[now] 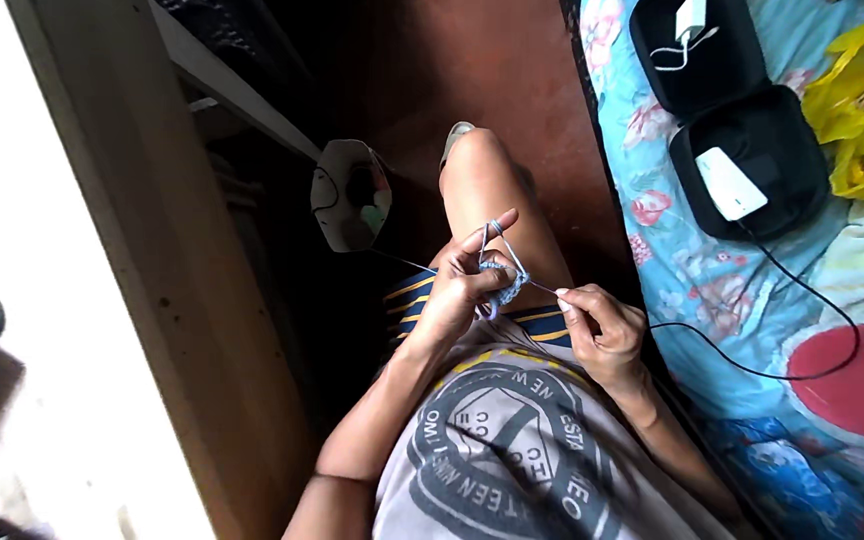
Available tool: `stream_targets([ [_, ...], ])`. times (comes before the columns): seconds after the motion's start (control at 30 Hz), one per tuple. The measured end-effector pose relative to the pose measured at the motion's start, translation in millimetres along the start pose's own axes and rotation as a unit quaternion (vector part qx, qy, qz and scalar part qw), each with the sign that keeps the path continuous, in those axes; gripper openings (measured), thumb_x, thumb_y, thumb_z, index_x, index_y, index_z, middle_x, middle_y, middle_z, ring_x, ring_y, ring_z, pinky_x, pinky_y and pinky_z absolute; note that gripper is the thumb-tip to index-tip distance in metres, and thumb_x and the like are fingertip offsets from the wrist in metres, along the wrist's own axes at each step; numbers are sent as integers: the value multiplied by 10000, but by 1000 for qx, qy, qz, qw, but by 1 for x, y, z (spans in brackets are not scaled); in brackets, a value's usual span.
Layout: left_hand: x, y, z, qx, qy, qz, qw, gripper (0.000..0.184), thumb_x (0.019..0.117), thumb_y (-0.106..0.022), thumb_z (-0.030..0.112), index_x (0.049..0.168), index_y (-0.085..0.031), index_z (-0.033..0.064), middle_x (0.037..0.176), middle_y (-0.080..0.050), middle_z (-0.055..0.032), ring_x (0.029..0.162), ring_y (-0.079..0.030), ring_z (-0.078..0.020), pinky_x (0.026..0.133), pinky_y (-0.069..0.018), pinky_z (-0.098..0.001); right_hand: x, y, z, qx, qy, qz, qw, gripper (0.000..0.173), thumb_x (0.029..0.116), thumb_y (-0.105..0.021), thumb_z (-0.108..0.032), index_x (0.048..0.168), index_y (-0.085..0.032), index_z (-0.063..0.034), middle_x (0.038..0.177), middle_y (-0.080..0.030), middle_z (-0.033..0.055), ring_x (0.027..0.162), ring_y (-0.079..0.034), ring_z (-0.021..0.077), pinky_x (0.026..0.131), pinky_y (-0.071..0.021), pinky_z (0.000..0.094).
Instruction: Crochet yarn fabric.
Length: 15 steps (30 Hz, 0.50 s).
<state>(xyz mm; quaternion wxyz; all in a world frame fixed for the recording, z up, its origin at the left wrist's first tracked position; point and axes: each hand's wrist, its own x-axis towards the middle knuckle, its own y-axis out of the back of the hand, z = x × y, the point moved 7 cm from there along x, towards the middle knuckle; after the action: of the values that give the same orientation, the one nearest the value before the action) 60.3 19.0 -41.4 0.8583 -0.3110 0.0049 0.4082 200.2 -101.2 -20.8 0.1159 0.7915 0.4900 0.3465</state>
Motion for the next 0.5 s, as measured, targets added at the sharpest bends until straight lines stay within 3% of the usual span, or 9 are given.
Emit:
stream_targets([
  [0.07,-1,-3,0,30,-7,-5,1000,642,891,-546,-91,1510,-479,64,729,-657,-45,531,-564,-46,488,-479,-167,1,-2,5,66,-50,-20,996,150,982,-606,-66,987,-718,34,833,-701,92,720,-643,31,671,-537,149],
  [0.13,-2,-6,-1,54,-12,-5,998,661,883,-572,-93,1516,-472,69,753,-666,-46,565,-584,-54,516,-496,-177,1,-6,11,175,-136,-55,974,156,976,-594,-46,1089,-680,19,884,-702,10,746,-634,-28,696,-546,133],
  [0.2,-2,-8,-2,69,-15,6,998,675,885,-597,-93,1523,-472,87,778,-691,-48,589,-607,-56,529,-503,-176,1,-14,17,291,-234,-83,924,258,946,-583,-21,1192,-660,-31,799,-651,-74,651,-555,-45,596,-464,124],
  [0.27,-2,-10,-2,81,-27,3,996,695,883,-600,-100,1535,-455,93,791,-697,-43,601,-613,-55,539,-505,-174,0,-23,20,383,-304,-100,867,339,945,-566,-14,1269,-652,-59,755,-635,-75,575,-483,-42,516,-382,122],
  [0.37,-2,-12,-2,85,-36,-3,996,724,887,-602,-101,1557,-422,106,794,-700,-50,603,-618,-60,545,-512,-184,0,-29,19,438,-340,-102,826,376,959,-542,-16,1314,-653,-68,751,-618,-59,543,-442,-43,493,-352,116],
  [0.5,-2,-13,-1,96,-34,-3,995,774,883,-599,-110,1584,-368,123,816,-701,-55,579,-608,-63,505,-495,-174,0,-29,20,444,-353,-84,819,377,960,-536,-15,1310,-660,-81,730,-601,-60,530,-429,-38,488,-351,121],
])
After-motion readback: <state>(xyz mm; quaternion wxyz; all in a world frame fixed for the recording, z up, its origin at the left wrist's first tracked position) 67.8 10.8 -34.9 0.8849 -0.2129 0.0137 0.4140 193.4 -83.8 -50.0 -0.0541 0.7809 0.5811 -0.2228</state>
